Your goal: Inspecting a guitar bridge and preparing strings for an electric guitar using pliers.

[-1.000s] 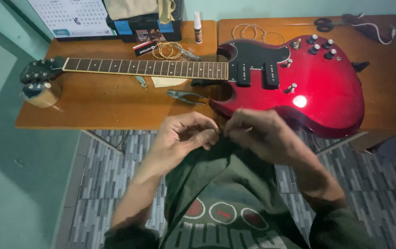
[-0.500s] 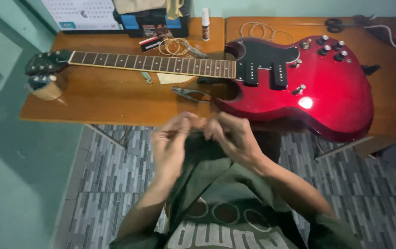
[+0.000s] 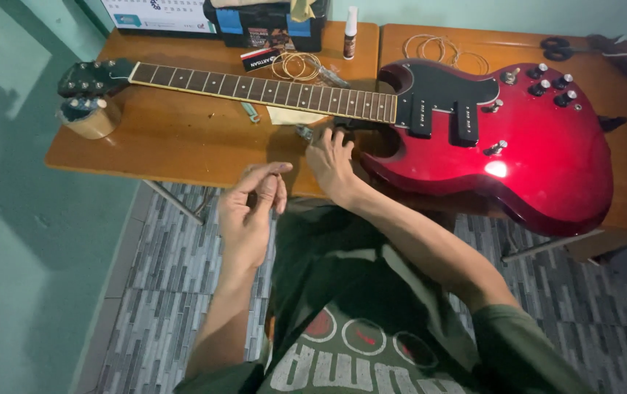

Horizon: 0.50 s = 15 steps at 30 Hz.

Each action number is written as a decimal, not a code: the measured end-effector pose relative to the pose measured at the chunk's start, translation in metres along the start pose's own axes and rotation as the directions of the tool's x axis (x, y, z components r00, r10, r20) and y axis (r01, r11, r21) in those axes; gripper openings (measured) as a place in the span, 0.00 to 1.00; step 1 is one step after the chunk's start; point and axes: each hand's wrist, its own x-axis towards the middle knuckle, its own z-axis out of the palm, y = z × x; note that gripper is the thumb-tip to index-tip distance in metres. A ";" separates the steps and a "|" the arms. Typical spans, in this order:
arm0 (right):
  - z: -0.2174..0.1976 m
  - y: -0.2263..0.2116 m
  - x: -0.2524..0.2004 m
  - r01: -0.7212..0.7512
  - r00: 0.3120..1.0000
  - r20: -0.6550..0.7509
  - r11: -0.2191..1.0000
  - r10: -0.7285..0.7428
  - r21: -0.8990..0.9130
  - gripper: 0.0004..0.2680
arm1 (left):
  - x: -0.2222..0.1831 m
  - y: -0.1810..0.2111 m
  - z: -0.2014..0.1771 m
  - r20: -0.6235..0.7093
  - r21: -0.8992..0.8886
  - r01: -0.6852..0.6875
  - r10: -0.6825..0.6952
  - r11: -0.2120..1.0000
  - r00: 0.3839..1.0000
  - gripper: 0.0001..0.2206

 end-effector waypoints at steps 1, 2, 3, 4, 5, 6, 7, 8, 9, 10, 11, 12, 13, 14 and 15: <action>-0.004 -0.006 0.000 -0.015 1.000 -0.003 0.998 0.014 -0.065 0.11 | -0.001 -0.002 0.001 -0.028 0.001 0.003 -0.003 1.000 1.000 0.09; -0.009 -0.012 0.000 -0.030 1.000 -0.008 0.991 0.029 -0.129 0.10 | -0.002 -0.004 0.001 -0.055 0.002 0.007 -0.007 1.000 0.998 0.07; 0.012 -0.004 0.004 -0.031 1.000 -0.008 0.991 0.030 -0.128 0.10 | -0.002 -0.004 0.002 -0.054 0.003 0.006 -0.006 1.000 0.999 0.07; 0.034 0.005 0.008 0.006 0.999 -0.040 1.000 -0.007 -0.030 0.09 | -0.002 -0.004 0.003 -0.094 -0.024 -0.005 0.003 1.000 0.996 0.06; 0.055 0.012 0.011 0.050 0.996 -0.075 0.996 -0.045 0.069 0.09 | -0.002 -0.004 0.004 -0.137 -0.049 -0.017 0.010 0.999 0.991 0.05; 0.038 0.024 0.002 0.052 0.996 -0.075 0.996 -0.047 0.070 0.09 | -0.002 0.000 0.007 -0.139 -0.047 -0.017 0.011 0.999 0.990 0.05; 0.021 0.037 -0.007 -0.059 0.994 0.105 0.834 0.001 0.549 0.08 | -0.003 0.004 0.010 -0.162 -0.039 -0.024 0.018 0.999 0.987 0.04; 0.004 0.049 -0.015 -0.233 0.958 0.285 0.459 -0.046 0.858 0.08 | -0.003 0.008 0.013 -0.185 -0.031 -0.031 0.025 0.999 0.983 0.03; -0.039 0.050 -0.033 -0.232 0.957 0.286 0.459 -0.050 0.858 0.08 | -0.003 0.010 0.015 -0.188 -0.031 -0.030 0.024 0.999 0.982 0.03; -0.082 0.051 -0.051 -0.359 0.924 0.353 -0.013 -0.149 0.933 0.06 | -0.003 0.011 0.017 -0.189 0.011 -0.061 0.062 0.998 0.980 0.04; -0.126 0.053 -0.068 -0.449 0.893 0.363 -0.466 -0.266 0.763 0.05 | -0.002 0.013 0.021 -0.187 0.051 -0.094 0.102 0.994 0.977 0.04; -0.119 0.061 -0.083 -0.449 0.893 0.362 -0.462 -0.268 0.764 0.05 | -0.002 0.007 0.023 -0.190 0.049 -0.095 0.103 0.994 0.976 0.04; -0.113 0.069 -0.098 -0.452 0.892 0.366 -0.470 -0.267 0.759 0.05 | -0.002 0.001 0.025 -0.172 0.081 -0.139 0.151 0.987 0.973 0.04; -0.107 0.078 -0.113 -0.454 0.891 0.369 -0.477 -0.266 0.753 0.10 | -0.001 -0.005 0.028 -0.153 0.113 -0.183 0.199 0.977 0.968 0.03; -0.120 0.087 -0.120 -0.453 0.891 0.369 -0.478 -0.263 0.753 0.10 | -0.003 -0.008 0.030 -0.150 0.112 -0.183 0.199 0.977 0.968 0.03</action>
